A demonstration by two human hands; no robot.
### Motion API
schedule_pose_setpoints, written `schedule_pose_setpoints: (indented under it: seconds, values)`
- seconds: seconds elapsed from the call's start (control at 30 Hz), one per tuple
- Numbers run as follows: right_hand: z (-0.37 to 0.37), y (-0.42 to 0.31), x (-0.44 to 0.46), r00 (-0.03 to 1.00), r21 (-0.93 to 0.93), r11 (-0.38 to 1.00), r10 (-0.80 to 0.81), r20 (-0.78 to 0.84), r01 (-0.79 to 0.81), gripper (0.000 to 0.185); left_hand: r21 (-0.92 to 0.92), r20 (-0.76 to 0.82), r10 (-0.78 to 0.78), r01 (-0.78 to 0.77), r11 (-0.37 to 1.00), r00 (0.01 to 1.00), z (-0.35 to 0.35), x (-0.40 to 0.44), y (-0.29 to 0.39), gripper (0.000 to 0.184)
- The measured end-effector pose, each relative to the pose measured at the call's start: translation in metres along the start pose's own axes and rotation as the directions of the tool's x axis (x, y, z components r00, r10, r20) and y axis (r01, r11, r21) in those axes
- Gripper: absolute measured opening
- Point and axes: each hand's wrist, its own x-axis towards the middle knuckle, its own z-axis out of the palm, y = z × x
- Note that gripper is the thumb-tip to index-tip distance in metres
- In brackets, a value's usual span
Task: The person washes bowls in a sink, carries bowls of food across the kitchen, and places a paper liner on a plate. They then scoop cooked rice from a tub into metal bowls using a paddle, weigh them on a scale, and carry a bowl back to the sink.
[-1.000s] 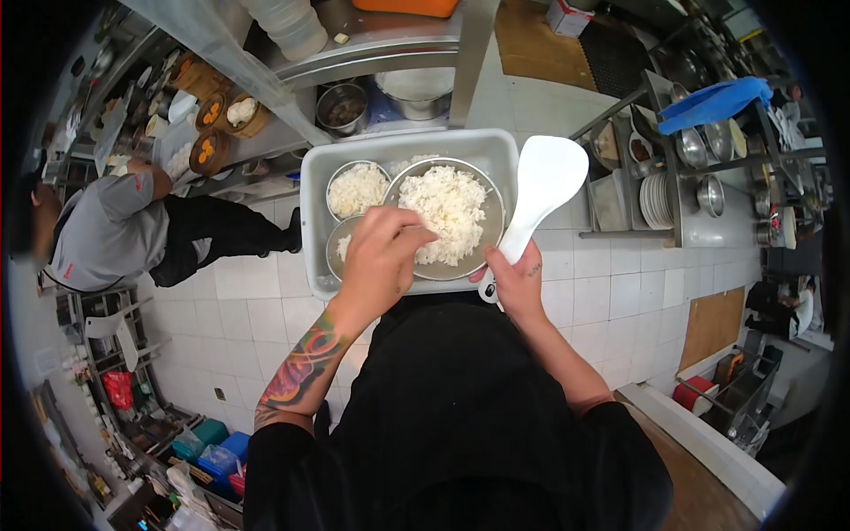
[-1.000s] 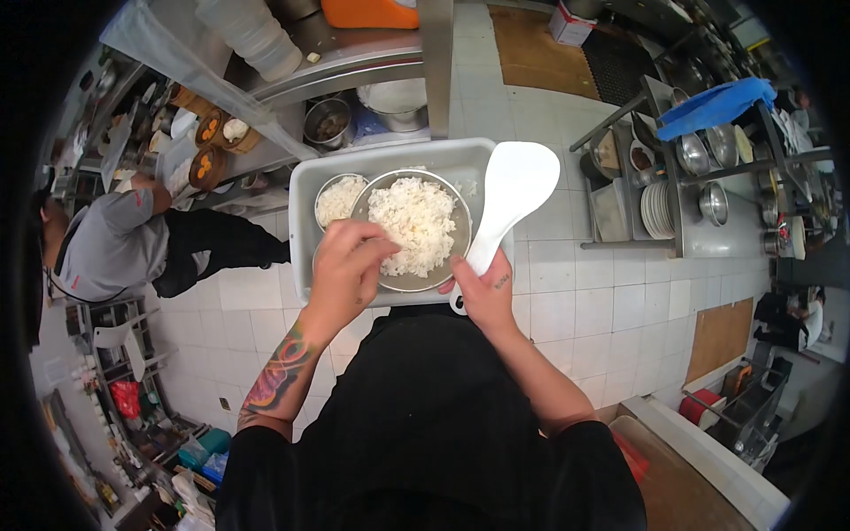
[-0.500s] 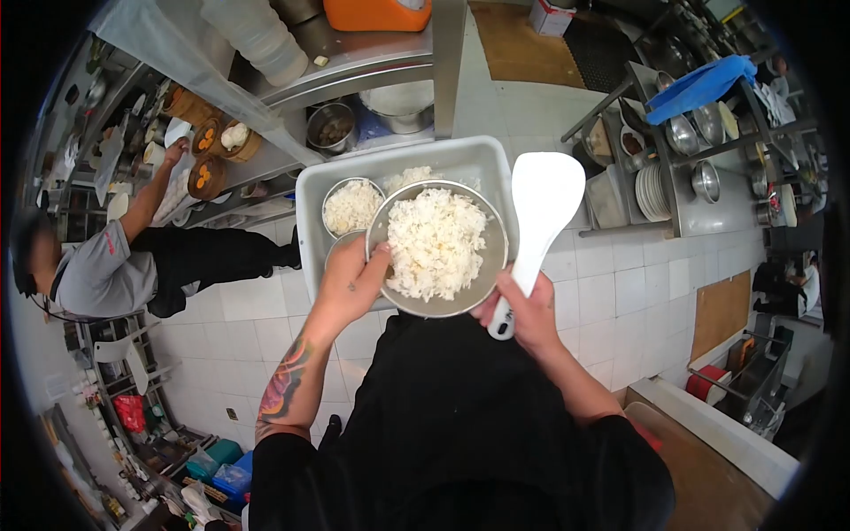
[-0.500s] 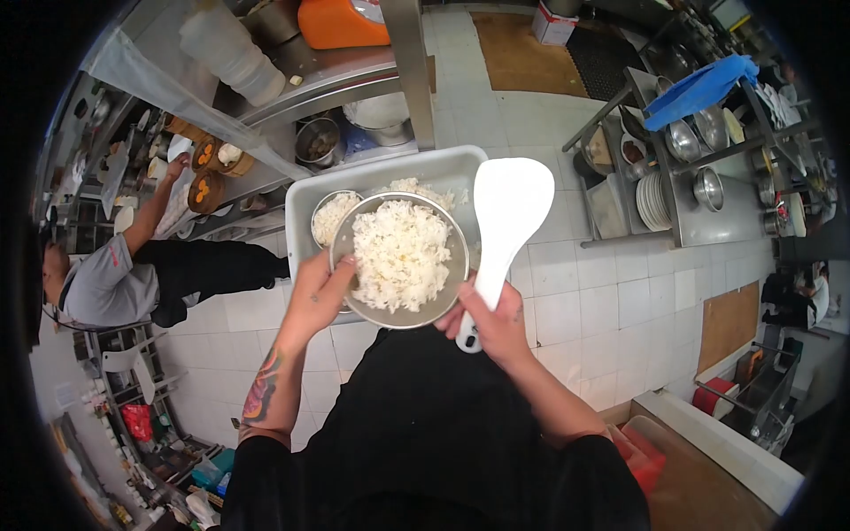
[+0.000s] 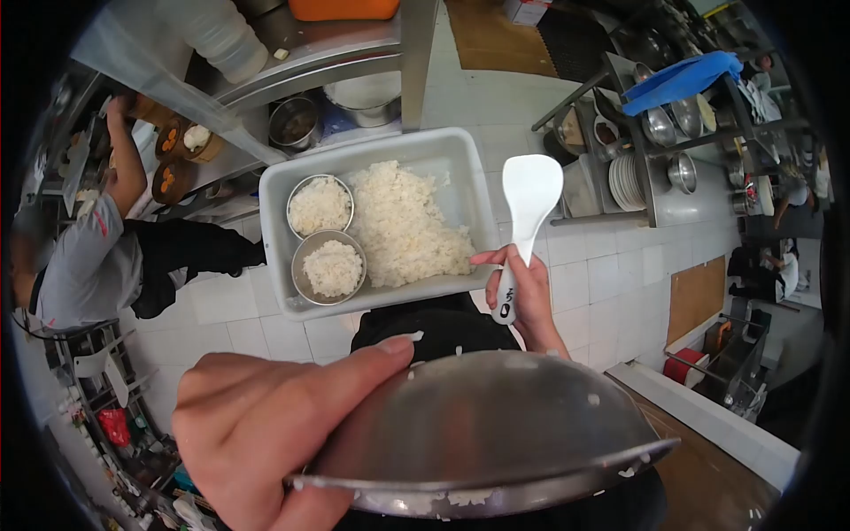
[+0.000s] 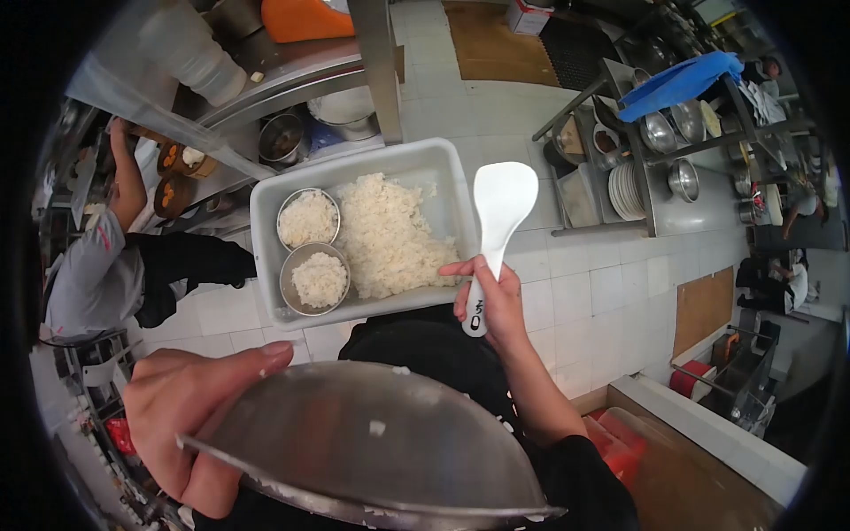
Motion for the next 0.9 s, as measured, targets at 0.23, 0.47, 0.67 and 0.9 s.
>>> schedule_pose_setpoints:
  seconds: [0.23,0.47,0.67,0.9]
  values:
    - [0.001,0.006,0.008,0.998,-0.033,0.998,0.054,0.019,-0.053,0.032,0.079,0.015,0.001,-0.002,0.997,1.000,-0.008,0.007,0.019,0.036]
    - [0.006,0.003,0.014,0.996,-0.097,0.992,0.084,0.041,-0.080,0.032,0.009,0.048,0.061,-0.061,0.998,0.997,-0.010,0.007,0.018,0.039]
    - [0.010,0.001,0.015,0.995,-0.114,0.989,0.095,0.042,-0.090,0.031,0.003,0.019,0.117,-0.118,0.993,0.993,-0.011,0.005,0.013,0.043]
    - [0.012,-0.001,0.015,0.993,-0.139,0.985,0.110,0.046,-0.103,0.032,0.030,0.073,0.132,-0.134,0.990,0.989,-0.021,-0.002,0.009,0.057]
